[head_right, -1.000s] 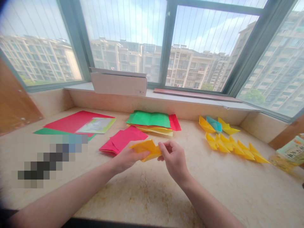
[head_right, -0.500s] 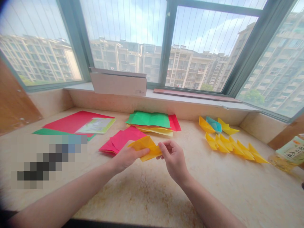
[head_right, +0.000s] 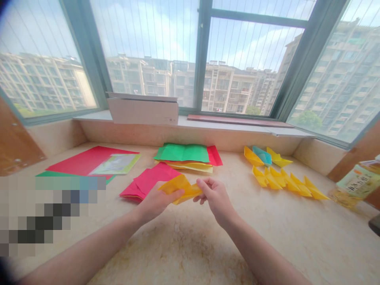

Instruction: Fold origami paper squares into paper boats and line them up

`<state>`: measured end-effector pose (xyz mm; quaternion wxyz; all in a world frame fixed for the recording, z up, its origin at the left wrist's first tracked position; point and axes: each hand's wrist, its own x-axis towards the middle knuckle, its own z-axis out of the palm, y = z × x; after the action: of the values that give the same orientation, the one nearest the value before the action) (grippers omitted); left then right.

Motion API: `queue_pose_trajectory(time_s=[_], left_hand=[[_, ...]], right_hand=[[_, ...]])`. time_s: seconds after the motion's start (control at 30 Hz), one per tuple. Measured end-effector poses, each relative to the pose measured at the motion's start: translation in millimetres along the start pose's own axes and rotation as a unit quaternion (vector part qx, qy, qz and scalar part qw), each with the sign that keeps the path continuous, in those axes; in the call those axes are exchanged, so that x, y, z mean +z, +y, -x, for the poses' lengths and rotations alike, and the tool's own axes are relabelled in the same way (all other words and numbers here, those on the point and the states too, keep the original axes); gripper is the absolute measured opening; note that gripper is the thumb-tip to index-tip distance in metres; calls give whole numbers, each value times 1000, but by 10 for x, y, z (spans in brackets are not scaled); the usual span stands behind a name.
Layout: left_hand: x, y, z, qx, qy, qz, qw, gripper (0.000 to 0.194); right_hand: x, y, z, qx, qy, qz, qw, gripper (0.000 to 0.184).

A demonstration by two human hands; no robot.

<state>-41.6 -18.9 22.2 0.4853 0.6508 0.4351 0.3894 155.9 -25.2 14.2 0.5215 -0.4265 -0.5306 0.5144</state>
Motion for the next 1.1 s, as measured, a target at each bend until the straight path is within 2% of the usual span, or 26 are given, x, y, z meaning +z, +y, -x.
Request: queue_pose_trajectory(time_s=[0.2,0.37,0.5,0.6,0.77,0.97,1.1], left_hand=[[-16,-67,-31,4,60,3,998,28],[-69,-83,-69,-5,119,-8,993,26],[-75,-94,-83,-10,143,-20,989,23],[-66,-64,-67,-9,138,-27,990,24],[-70,3,-35,9,111,-40,993,29],[-76,3,-40,21,108,-45,993,27],[-66,-19,-51,17,97,-19,995,30]], right_hand=[[54,31,16,-64,-27,56,996,36],[77,20,51,-58,-82,126,987,32],[82,-1,88,-122,-90,201,968,30],[80,17,92,-129,-108,221,961,32],[80,58,78,-140,-80,256,953,45],[81,114,33,-136,-56,246,958,28],[68,177,-14,-158,-34,223,961,24]])
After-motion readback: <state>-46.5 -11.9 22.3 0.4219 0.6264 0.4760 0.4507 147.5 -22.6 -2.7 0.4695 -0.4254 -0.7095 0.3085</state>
